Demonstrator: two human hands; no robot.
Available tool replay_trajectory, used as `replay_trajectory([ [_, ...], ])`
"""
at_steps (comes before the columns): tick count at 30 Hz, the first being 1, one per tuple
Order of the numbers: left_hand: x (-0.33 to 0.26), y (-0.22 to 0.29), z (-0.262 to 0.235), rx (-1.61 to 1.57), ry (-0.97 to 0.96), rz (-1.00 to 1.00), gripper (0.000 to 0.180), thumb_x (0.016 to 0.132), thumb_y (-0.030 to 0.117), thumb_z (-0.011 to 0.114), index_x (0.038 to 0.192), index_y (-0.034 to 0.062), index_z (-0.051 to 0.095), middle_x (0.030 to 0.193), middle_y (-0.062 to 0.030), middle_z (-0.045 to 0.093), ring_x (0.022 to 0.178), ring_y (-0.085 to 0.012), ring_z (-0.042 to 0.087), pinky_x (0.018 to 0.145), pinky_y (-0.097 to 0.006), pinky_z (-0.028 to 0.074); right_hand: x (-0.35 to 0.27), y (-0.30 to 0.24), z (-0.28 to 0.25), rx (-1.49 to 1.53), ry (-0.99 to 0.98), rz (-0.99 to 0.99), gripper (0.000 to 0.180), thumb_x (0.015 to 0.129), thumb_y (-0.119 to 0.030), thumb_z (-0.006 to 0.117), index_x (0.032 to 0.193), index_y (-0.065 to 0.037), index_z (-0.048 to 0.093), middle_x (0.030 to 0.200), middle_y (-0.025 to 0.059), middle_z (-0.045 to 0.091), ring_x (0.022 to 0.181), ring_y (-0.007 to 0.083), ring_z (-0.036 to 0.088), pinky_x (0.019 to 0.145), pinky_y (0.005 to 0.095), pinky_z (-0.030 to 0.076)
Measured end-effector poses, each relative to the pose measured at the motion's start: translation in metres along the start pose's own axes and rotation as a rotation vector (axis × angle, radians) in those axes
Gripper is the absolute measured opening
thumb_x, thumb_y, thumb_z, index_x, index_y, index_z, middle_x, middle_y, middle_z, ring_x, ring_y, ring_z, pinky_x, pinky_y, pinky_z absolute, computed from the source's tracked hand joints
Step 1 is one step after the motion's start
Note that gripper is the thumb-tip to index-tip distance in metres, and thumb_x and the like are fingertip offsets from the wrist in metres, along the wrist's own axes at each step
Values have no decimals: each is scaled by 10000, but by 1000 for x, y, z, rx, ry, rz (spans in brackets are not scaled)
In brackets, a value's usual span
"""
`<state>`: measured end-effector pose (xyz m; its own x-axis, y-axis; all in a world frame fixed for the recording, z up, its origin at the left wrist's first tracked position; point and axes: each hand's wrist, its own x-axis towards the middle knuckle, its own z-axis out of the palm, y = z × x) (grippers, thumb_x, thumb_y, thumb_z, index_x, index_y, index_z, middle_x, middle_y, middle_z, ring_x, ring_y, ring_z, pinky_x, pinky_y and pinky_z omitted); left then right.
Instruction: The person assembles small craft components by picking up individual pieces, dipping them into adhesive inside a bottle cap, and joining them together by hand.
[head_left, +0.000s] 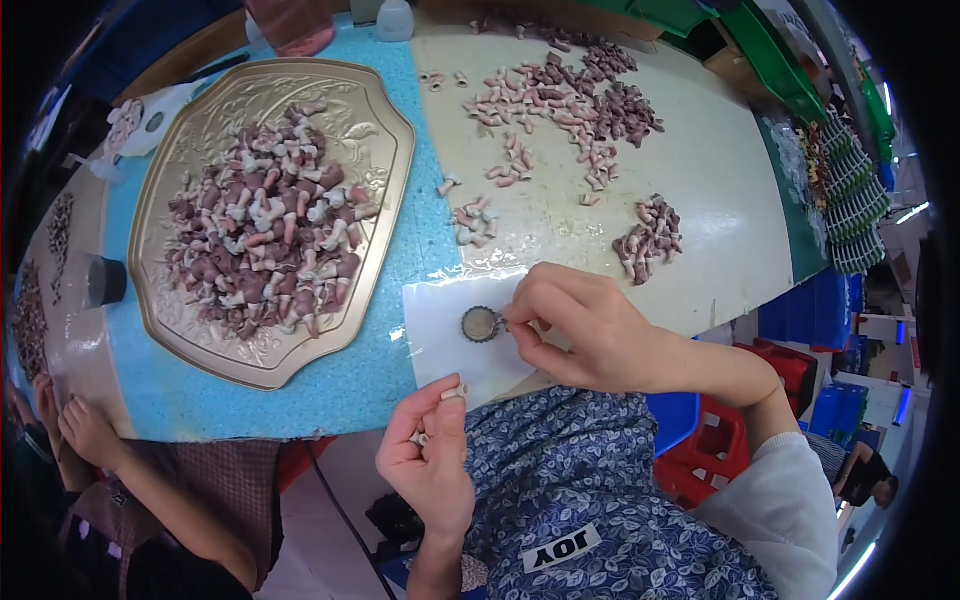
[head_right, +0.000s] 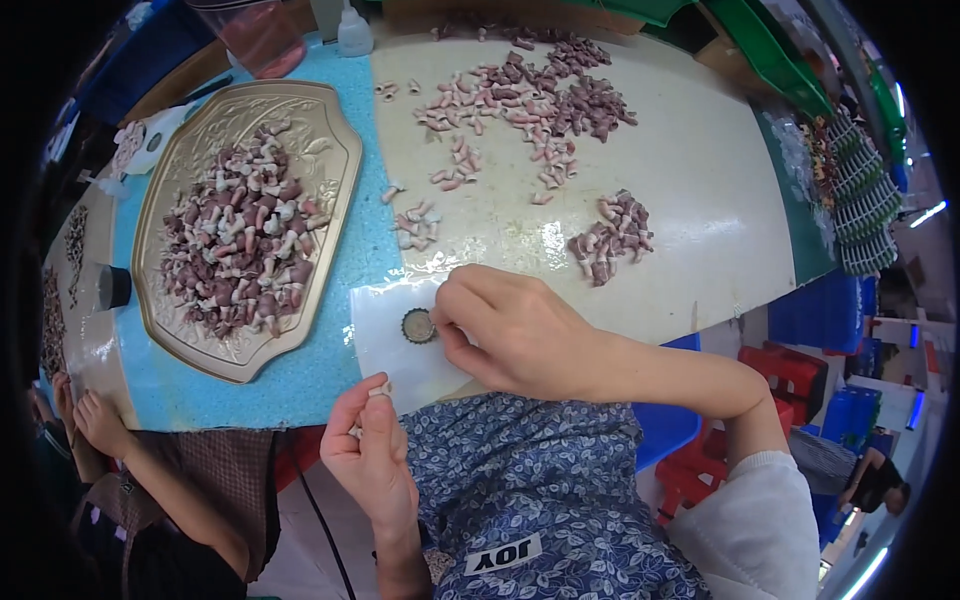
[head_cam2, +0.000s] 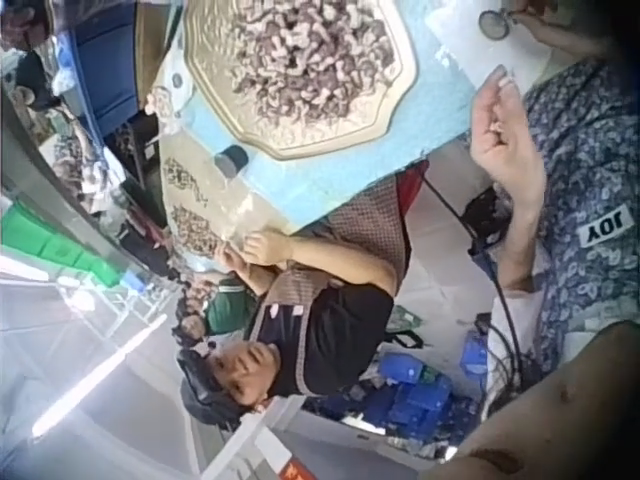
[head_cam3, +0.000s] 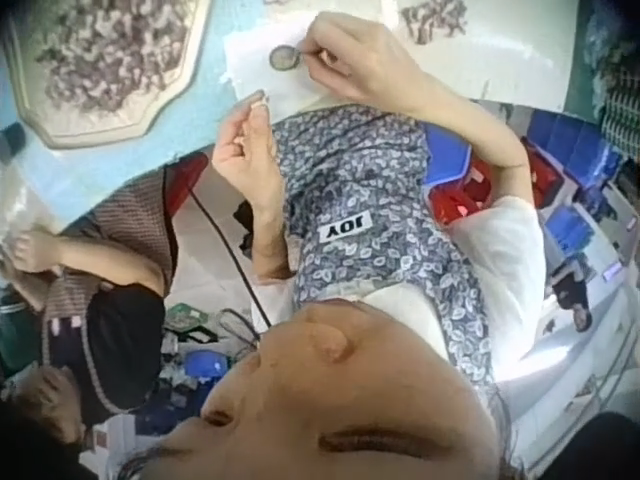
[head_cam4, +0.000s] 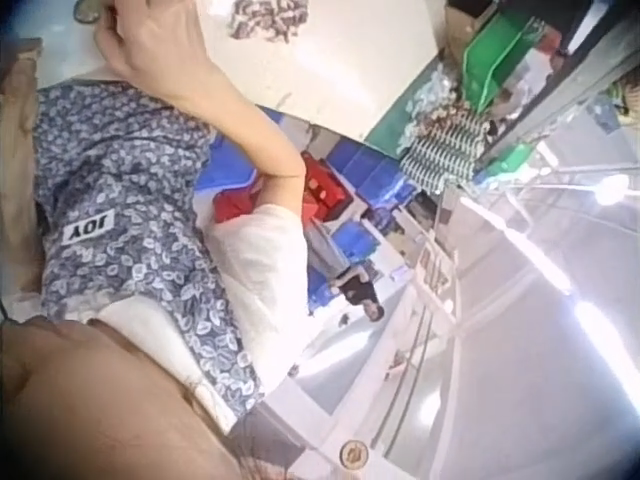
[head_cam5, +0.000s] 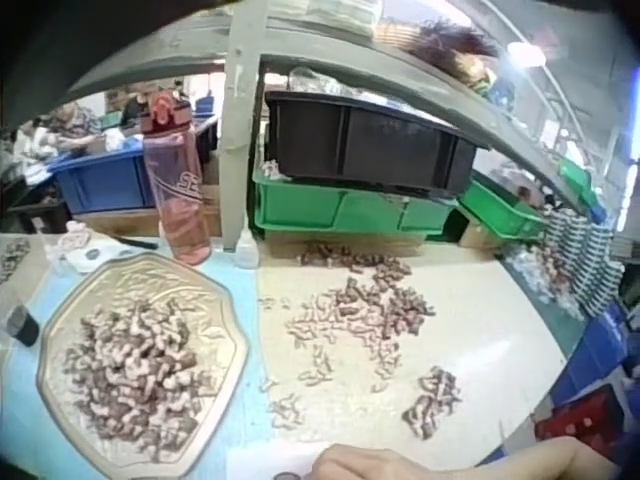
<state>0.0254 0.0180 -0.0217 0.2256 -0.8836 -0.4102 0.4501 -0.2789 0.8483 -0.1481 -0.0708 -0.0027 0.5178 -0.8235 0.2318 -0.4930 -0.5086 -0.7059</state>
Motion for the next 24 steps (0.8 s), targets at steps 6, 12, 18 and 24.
replay_trajectory([
  [6, 1, -5, 4, 123, 42, 39, 138, 859, 0, 621, 985, -50, 645, 672, 91, 444, 586, 17, 305, 509, -147, 205, 3, 3, 6, -130, -72, -132, 226, 668, 88, 656, 848, 26, 536, 765, 108, 527, 633, 253, 561, 531, 319, 471],
  [12, 4, -7, 3, 144, 49, 32, 138, 850, 0, 632, 980, -39, 655, 657, 92, 432, 569, 13, 289, 504, -150, 201, 8, -2, 6, -184, -118, -144, 225, 664, 43, 653, 832, 16, 505, 759, 104, 491, 661, 259, 547, 530, 343, 467],
  [18, 5, -9, 1, 137, 41, 26, 143, 844, 20, 651, 981, -23, 664, 623, 106, 379, 559, 10, 273, 504, -154, 194, 13, -4, 6, -228, -153, -158, 233, 644, 48, 650, 820, 16, 500, 743, 103, 482, 655, 260, 542, 521, 345, 463],
  [24, 5, -12, -2, 193, -20, 103, 160, 897, 66, 598, 1016, -39, 618, 628, 76, 445, 491, 19, 292, 430, -164, 186, 13, -5, 4, -226, -130, -164, 227, 644, 92, 657, 825, 32, 535, 727, 102, 515, 613, 245, 548, 496, 319, 458],
])
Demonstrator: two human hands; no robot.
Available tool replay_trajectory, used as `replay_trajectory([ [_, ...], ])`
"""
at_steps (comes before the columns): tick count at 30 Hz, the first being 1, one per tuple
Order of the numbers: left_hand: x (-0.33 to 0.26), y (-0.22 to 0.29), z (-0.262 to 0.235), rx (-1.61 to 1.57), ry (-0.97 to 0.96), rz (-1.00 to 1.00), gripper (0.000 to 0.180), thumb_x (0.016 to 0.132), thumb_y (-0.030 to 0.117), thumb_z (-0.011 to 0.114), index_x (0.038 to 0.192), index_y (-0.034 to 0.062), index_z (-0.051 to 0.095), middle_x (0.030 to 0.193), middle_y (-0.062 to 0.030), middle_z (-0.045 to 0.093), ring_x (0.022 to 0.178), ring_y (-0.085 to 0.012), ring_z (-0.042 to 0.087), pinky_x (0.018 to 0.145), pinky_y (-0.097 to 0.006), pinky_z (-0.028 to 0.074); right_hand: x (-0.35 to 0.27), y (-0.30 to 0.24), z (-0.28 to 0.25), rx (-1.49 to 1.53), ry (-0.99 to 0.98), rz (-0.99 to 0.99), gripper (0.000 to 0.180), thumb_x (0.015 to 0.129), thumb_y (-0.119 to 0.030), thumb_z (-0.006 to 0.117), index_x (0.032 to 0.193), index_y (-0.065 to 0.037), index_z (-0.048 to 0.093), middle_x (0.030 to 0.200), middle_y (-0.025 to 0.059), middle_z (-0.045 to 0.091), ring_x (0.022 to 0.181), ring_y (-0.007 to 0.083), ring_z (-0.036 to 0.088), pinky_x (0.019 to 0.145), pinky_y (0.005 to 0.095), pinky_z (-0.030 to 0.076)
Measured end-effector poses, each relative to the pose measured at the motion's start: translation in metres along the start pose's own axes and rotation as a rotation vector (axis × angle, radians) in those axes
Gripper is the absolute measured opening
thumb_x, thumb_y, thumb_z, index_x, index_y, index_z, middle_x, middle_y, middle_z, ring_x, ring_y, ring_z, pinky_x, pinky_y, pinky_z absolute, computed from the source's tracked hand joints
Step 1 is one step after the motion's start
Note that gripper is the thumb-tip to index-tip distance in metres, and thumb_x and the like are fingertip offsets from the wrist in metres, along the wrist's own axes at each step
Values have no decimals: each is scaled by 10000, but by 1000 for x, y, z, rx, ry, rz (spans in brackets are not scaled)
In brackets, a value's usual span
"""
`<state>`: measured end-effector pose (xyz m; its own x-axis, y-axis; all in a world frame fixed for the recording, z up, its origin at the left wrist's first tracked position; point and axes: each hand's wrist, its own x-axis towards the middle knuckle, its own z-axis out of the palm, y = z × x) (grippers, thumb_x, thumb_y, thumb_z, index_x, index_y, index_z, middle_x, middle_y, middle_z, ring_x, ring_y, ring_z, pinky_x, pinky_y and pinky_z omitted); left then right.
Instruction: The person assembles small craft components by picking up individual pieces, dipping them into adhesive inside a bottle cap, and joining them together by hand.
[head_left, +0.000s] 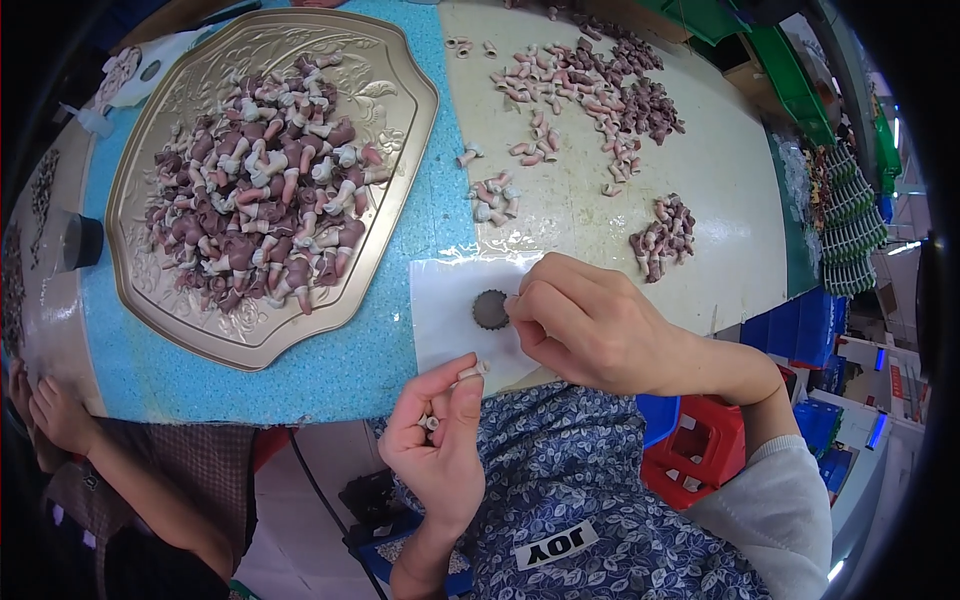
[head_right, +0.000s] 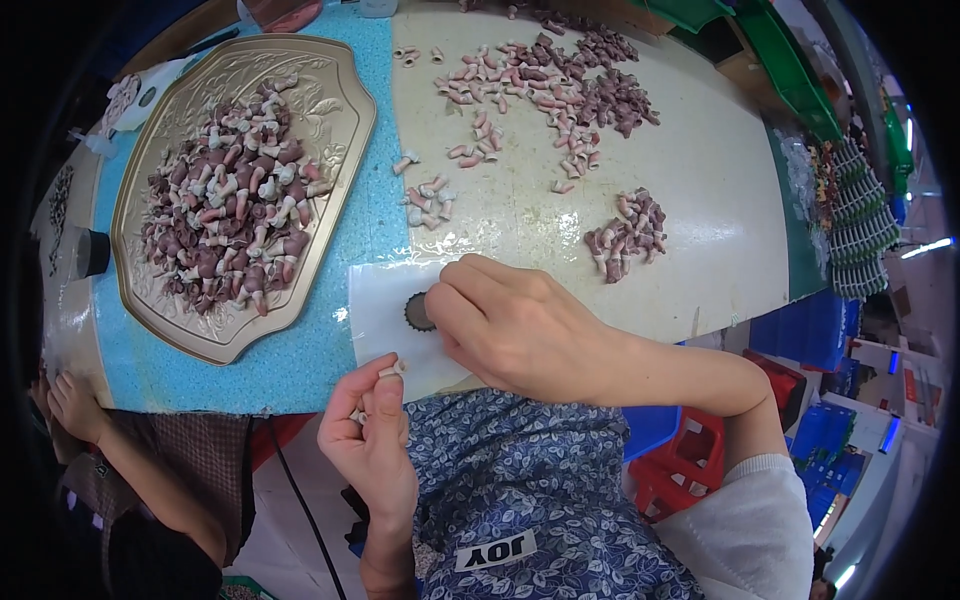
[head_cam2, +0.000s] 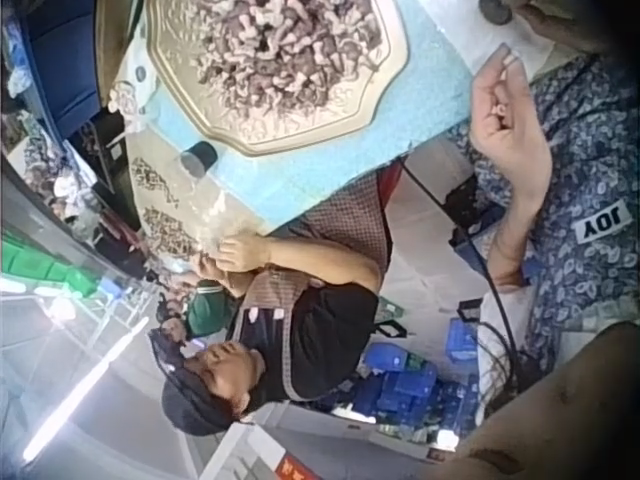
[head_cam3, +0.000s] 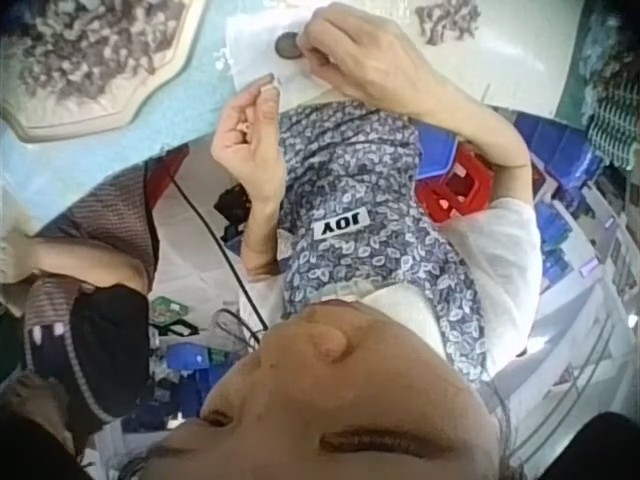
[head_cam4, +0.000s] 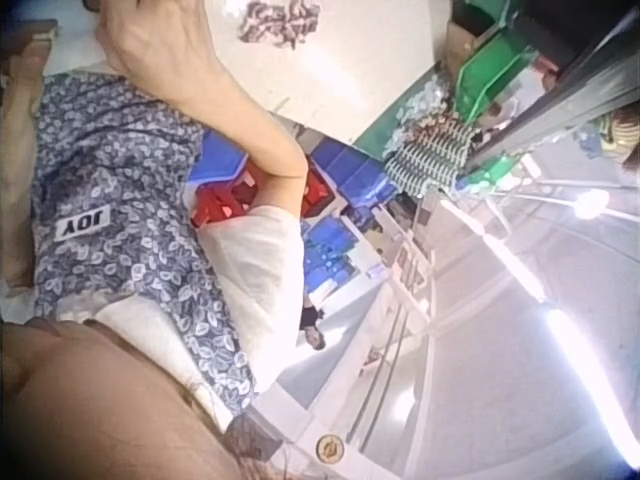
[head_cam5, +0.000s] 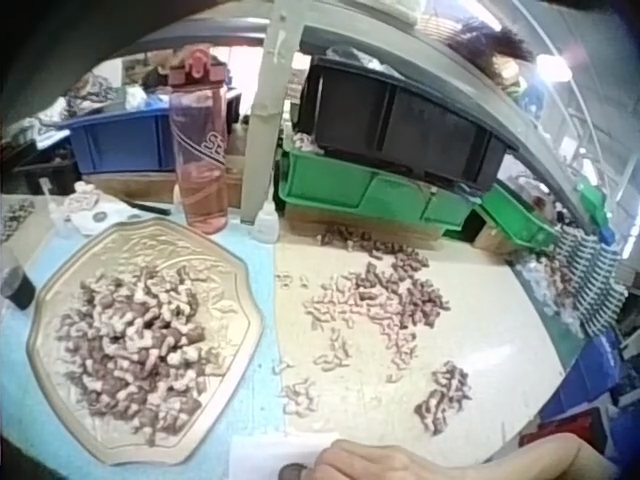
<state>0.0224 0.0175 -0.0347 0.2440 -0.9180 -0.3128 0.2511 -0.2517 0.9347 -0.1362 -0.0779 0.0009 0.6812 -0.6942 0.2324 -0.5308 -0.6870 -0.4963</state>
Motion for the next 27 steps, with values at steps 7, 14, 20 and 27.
replay_trajectory([
  [7, -1, 10, 7, -132, 43, -115, 153, 870, 47, 630, 1001, -26, 655, 611, 100, 392, 553, 13, 298, 496, -155, 211, -3, -16, -15, 393, 107, 323, 143, 732, 19, 678, 798, 19, 551, 687, 63, 584, 522, 125, 535, 464, 236, 420],
  [14, 0, 19, 14, -347, -42, -183, 203, 914, 109, 585, 1045, -44, 615, 591, 73, 427, 485, 5, 330, 429, -172, 207, -12, -28, -16, 679, 209, 330, 156, 761, 68, 671, 862, 49, 554, 811, 122, 623, 552, 62, 509, 502, 192, 394],
  [20, -8, 19, 19, -330, -11, -113, 190, 909, 95, 591, 1030, -49, 621, 607, 63, 463, 514, 7, 356, 458, -155, 241, -11, -33, -17, 663, 156, 310, 164, 756, 76, 672, 838, 43, 534, 819, 154, 623, 554, 71, 512, 484, 191, 395],
  [27, -19, 2, 27, -127, 143, 104, 156, 886, 62, 615, 998, -46, 636, 685, 36, 560, 589, 5, 386, 530, -142, 284, -18, -40, -2, 529, 262, 174, 191, 755, 113, 640, 804, 36, 473, 807, 173, 610, 576, 116, 545, 493, 222, 430],
])
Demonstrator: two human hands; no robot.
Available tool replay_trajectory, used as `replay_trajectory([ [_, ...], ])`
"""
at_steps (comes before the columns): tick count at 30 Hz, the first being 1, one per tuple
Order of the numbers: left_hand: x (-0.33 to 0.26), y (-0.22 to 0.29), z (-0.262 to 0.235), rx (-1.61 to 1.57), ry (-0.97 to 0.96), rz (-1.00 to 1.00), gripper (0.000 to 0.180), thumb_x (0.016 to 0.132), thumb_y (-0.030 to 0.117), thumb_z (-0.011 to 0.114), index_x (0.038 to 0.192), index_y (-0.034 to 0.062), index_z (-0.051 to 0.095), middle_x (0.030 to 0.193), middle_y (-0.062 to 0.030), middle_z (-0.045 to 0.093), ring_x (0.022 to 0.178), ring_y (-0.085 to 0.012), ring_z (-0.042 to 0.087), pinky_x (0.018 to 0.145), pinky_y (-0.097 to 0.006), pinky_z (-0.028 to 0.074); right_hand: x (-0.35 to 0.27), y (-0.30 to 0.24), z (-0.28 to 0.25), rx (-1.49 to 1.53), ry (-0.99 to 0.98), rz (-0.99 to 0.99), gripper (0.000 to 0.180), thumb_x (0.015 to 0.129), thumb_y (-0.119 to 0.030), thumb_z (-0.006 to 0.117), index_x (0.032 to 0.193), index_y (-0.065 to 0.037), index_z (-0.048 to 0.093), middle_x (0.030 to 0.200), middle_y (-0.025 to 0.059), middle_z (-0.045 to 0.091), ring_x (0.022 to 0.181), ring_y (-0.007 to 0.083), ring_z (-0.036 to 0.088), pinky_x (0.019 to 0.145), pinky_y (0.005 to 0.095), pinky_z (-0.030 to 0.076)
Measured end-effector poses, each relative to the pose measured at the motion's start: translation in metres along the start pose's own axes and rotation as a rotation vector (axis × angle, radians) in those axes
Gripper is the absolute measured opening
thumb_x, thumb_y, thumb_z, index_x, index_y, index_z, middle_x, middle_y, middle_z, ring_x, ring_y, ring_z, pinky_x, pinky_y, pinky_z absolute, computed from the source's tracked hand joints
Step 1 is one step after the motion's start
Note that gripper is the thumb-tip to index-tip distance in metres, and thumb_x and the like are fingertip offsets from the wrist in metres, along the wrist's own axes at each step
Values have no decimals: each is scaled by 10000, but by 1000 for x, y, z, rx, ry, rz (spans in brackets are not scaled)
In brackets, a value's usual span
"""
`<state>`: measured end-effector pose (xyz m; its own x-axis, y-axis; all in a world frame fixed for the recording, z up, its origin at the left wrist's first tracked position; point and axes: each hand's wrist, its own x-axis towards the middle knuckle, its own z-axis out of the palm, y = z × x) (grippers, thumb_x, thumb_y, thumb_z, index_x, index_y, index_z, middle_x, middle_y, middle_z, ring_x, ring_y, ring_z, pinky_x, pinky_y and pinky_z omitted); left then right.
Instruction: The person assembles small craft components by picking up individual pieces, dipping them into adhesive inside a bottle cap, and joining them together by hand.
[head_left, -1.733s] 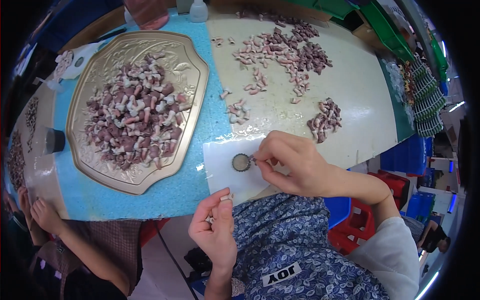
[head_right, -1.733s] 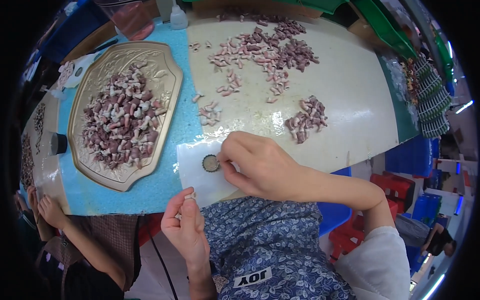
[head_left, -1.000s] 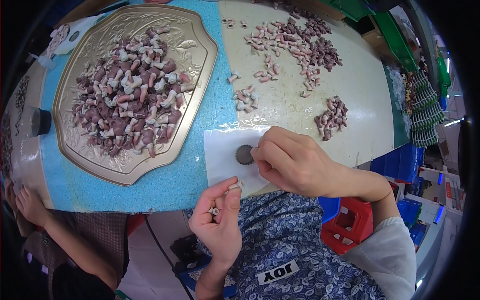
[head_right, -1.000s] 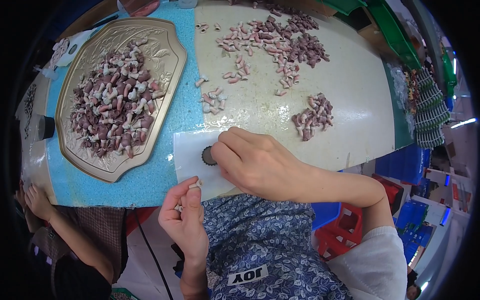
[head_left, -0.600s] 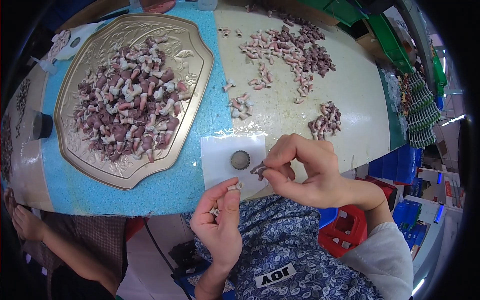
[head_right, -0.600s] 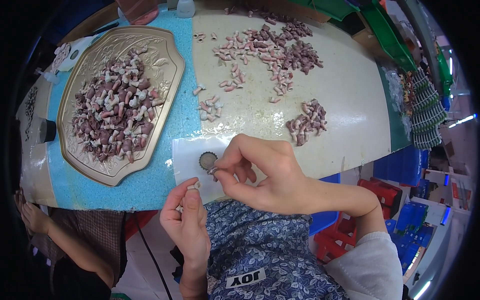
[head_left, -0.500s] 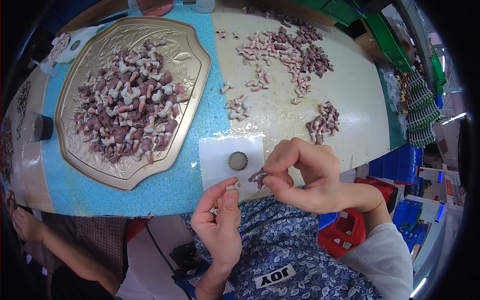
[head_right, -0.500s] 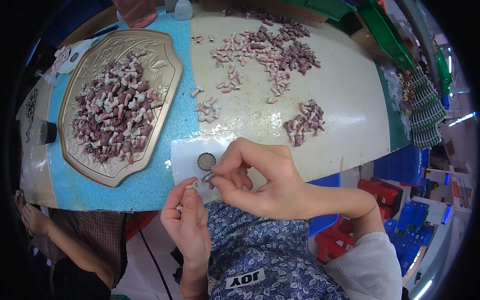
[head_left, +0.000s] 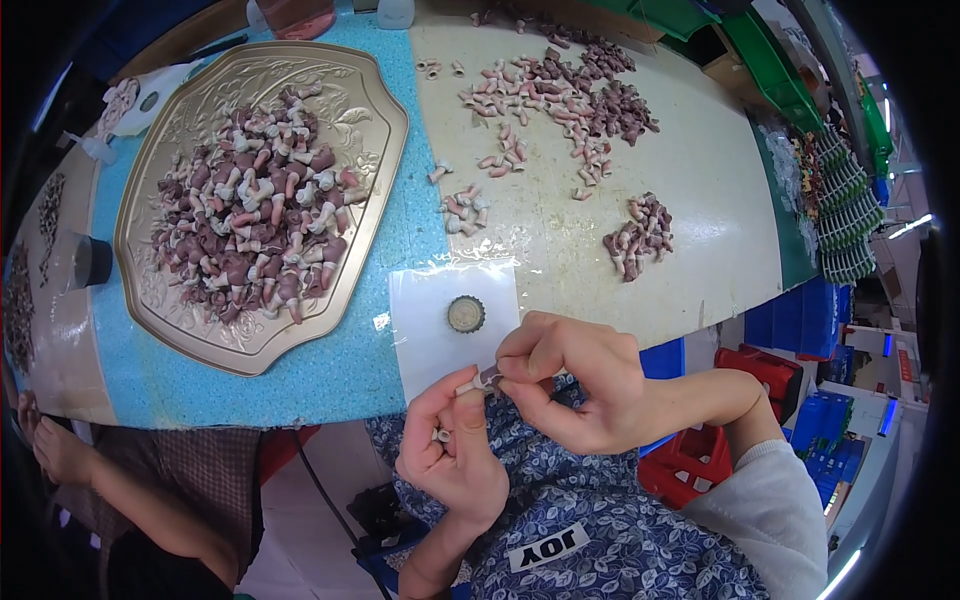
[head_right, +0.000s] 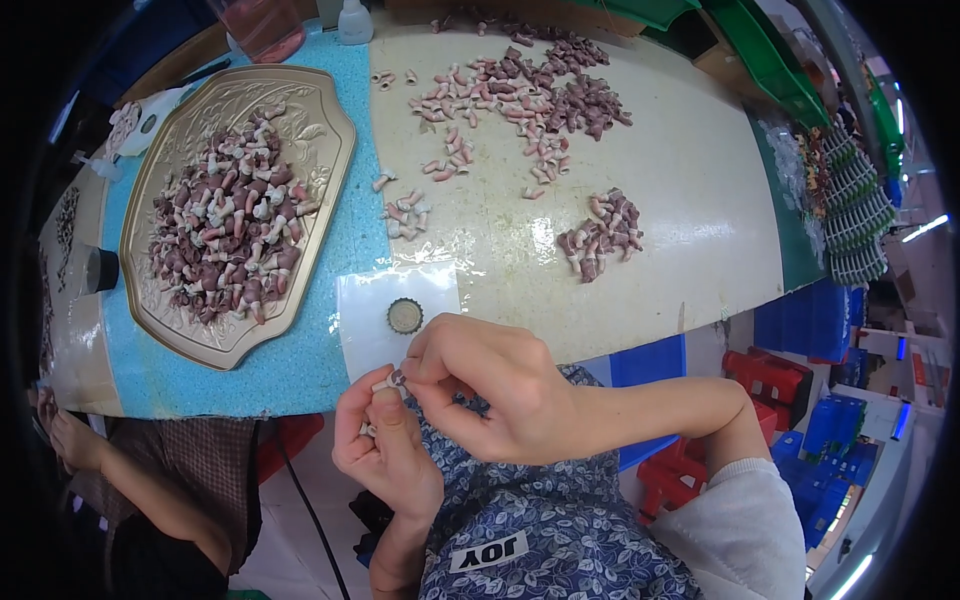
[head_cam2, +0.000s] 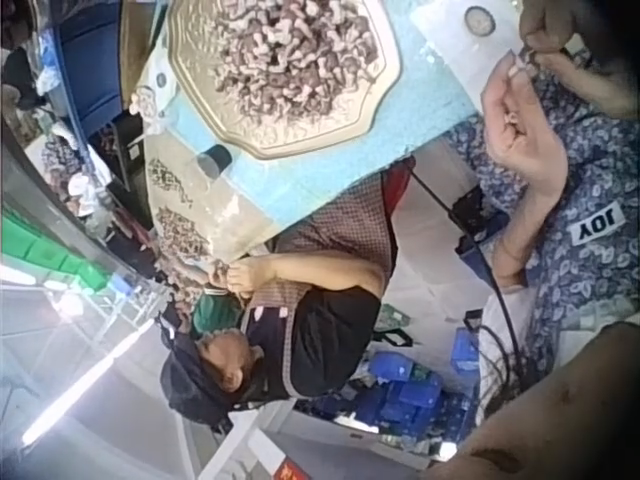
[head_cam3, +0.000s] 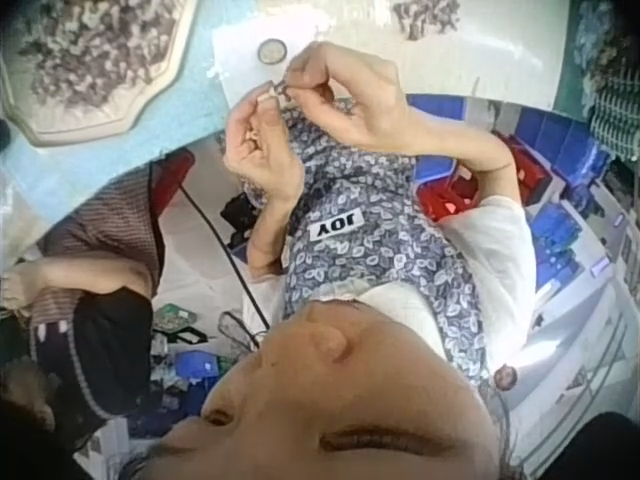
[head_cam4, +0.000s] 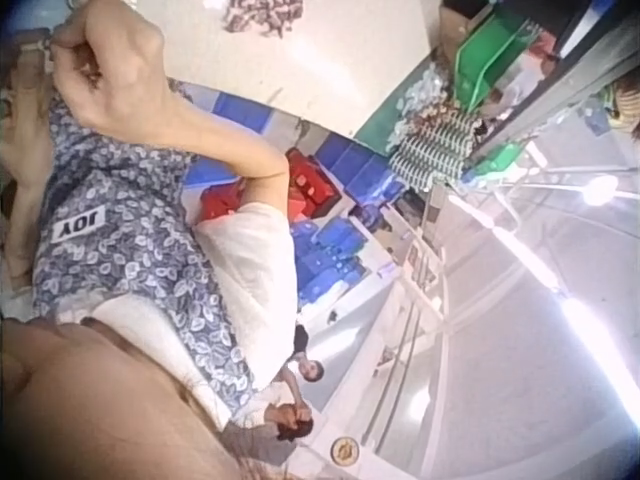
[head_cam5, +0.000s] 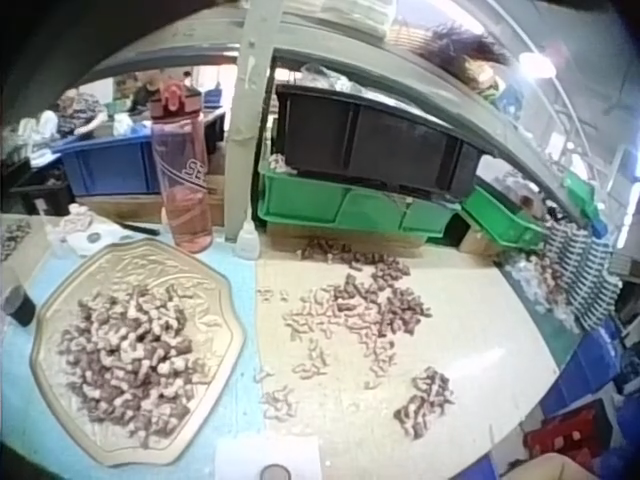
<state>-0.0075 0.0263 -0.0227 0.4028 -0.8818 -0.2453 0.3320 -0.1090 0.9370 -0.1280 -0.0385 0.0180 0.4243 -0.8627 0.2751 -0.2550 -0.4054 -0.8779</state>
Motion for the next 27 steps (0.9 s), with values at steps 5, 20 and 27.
replay_trajectory([
  [5, 19, 7, -12, 326, -192, 266, 165, 870, 66, 606, 986, -44, 644, 602, 45, 494, 529, -8, 376, 463, -180, 270, 0, 4, -8, 35, 1, -15, 189, 761, 116, 631, 801, 37, 464, 805, 180, 605, 566, 119, 530, 489, 225, 424],
  [20, 18, 7, 19, 487, -499, 321, 315, 941, 134, 379, 672, 9, 488, 551, -54, 448, 449, -185, 465, 442, -341, 341, -27, 8, -29, 130, 83, 25, 139, 772, 82, 630, 784, 28, 503, 825, 153, 602, 594, 162, 552, 497, 247, 427],
  [27, 13, 38, 5, -470, -427, -632, 142, 970, 115, 385, 995, -8, 452, 729, -7, 326, 562, -56, 295, 443, -168, 220, -27, 46, -134, -501, 173, 296, 67, 767, 15, 611, 803, 17, 554, 764, 93, 579, 660, 190, 584, 584, 303, 471],
])
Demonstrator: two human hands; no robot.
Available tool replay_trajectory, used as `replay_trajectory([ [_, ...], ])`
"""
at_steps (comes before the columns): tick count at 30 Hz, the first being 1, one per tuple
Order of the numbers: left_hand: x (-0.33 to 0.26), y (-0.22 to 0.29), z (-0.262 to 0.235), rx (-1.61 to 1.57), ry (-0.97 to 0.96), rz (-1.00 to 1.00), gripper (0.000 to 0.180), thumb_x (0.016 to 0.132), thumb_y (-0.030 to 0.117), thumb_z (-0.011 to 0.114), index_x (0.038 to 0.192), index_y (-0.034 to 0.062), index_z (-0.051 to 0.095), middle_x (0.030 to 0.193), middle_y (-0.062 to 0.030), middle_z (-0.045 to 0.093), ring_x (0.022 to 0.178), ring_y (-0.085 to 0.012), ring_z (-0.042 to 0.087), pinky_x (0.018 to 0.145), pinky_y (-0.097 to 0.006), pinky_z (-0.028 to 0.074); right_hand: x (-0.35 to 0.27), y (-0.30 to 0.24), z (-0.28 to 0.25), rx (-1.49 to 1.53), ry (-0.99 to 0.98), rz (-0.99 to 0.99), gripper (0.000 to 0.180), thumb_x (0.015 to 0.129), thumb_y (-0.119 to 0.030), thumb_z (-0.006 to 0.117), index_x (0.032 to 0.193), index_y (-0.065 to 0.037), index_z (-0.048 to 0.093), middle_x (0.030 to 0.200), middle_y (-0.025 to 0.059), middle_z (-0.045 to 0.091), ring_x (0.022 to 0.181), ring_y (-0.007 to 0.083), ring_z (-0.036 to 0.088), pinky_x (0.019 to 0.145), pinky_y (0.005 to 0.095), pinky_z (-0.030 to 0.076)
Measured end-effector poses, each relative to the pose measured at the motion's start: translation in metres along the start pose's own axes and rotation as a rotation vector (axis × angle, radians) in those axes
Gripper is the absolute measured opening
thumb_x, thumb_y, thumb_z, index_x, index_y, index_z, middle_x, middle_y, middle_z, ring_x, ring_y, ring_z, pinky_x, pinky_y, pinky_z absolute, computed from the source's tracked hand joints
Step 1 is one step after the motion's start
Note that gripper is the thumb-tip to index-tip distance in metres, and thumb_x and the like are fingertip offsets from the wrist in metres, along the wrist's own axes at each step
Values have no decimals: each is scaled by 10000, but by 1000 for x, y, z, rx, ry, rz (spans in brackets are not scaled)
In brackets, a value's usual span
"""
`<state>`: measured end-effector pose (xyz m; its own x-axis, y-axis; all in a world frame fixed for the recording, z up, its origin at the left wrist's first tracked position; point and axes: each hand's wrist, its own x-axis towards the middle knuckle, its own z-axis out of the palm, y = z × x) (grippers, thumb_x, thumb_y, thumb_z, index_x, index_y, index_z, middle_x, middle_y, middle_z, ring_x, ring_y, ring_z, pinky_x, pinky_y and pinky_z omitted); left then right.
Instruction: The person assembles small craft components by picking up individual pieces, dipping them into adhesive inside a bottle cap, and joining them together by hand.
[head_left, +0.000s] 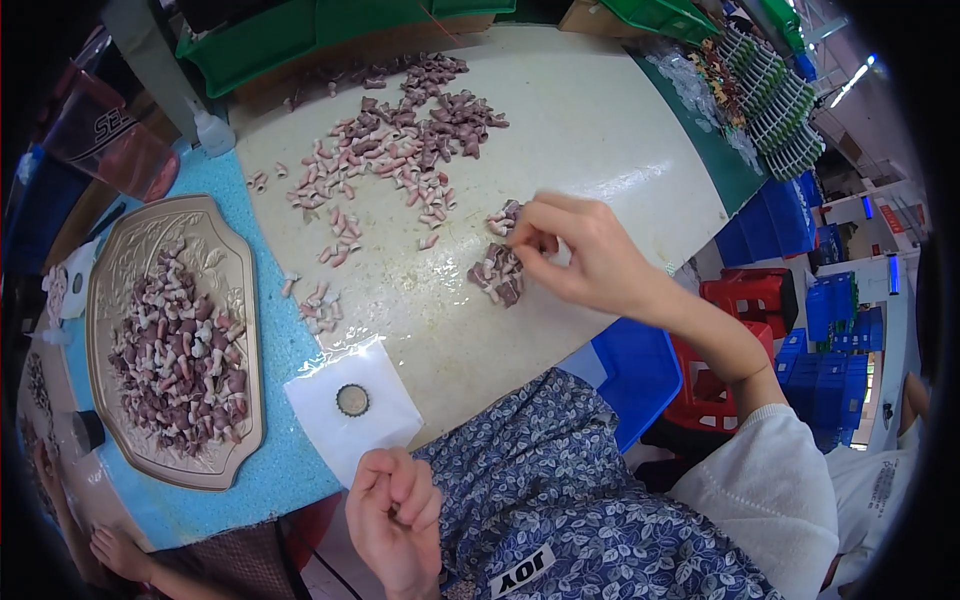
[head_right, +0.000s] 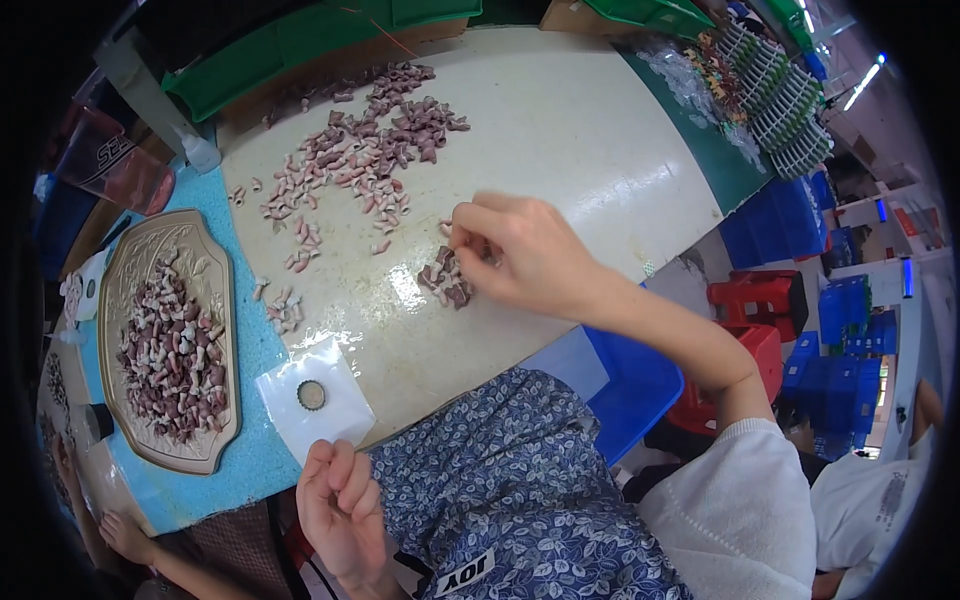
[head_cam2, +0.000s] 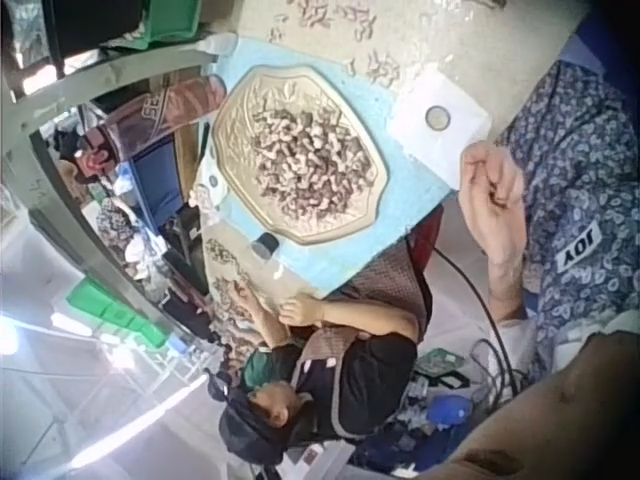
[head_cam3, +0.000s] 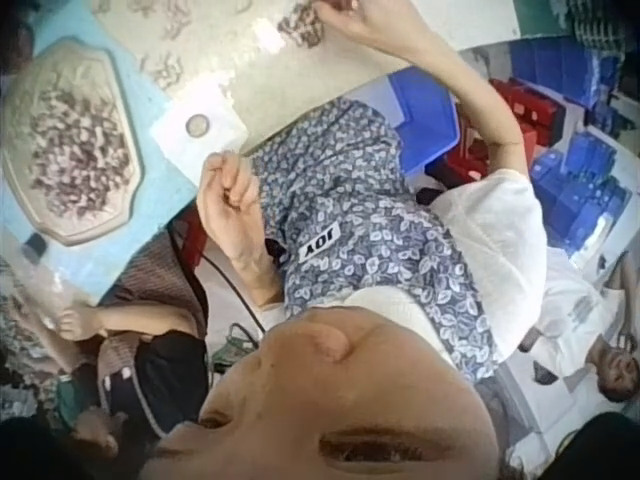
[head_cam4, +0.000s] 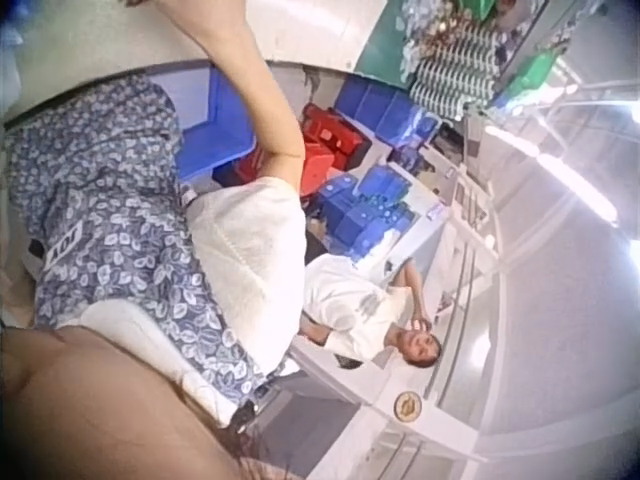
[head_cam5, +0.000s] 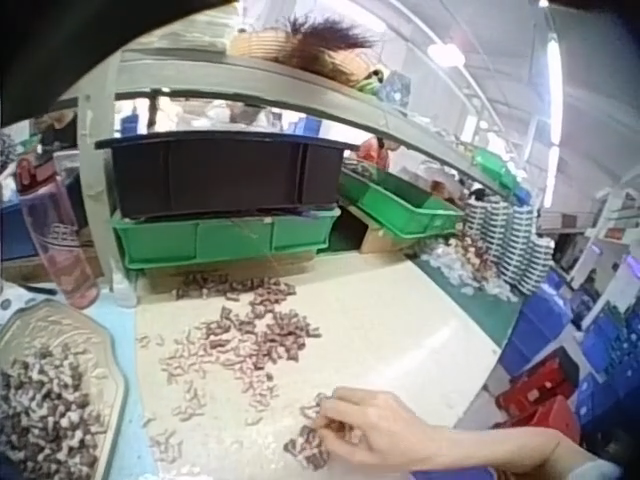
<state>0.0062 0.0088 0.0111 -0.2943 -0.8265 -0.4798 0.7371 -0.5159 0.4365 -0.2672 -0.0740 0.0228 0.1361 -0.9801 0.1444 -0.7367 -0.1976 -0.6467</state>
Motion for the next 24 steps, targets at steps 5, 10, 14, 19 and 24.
replay_trajectory([
  [5, -3, 8, -6, -322, 45, 16, 247, 1024, 169, 323, 1169, -16, 396, 721, 6, 329, 545, -34, 272, 412, -150, 230, 40, 7, 21, -180, 149, -364, 85, 756, -4, 642, 834, -4, 609, 830, 119, 579, 815, 262, 585, 657, 344, 485],
  [10, -13, 14, -21, -285, 55, 137, 302, 1025, 187, 333, 1184, -43, 449, 734, 0, 357, 557, -33, 307, 403, -151, 260, 68, 32, 20, -208, 175, -237, 88, 761, 6, 637, 845, 19, 619, 837, 124, 612, 761, 264, 598, 628, 331, 489],
  [14, -16, 23, -19, -347, 18, 143, 455, 981, 42, 356, 1393, -98, 225, 846, -32, 376, 662, -89, 316, 558, -205, 294, 78, 50, 11, -144, 212, -94, 86, 781, -11, 627, 856, 29, 633, 832, 129, 644, 654, 238, 611, 588, 319, 484],
  [19, -13, 23, -17, -462, 43, 164, 430, 974, 0, 354, 1379, -99, 245, 930, -75, 461, 648, -101, 347, 533, -210, 336, 92, 55, 24, -109, 200, -91, 119, 791, -41, 633, 890, 26, 636, 853, 125, 643, 680, 234, 615, 603, 321, 487],
  [24, -9, 22, -29, -467, -118, 203, 349, 980, 34, 388, 1297, -111, 383, 1007, -142, 561, 701, -128, 483, 581, -202, 435, 107, 65, 27, -322, 159, -358, 153, 777, -57, 667, 893, 26, 614, 836, 135, 604, 708, 210, 601, 644, 320, 491],
])
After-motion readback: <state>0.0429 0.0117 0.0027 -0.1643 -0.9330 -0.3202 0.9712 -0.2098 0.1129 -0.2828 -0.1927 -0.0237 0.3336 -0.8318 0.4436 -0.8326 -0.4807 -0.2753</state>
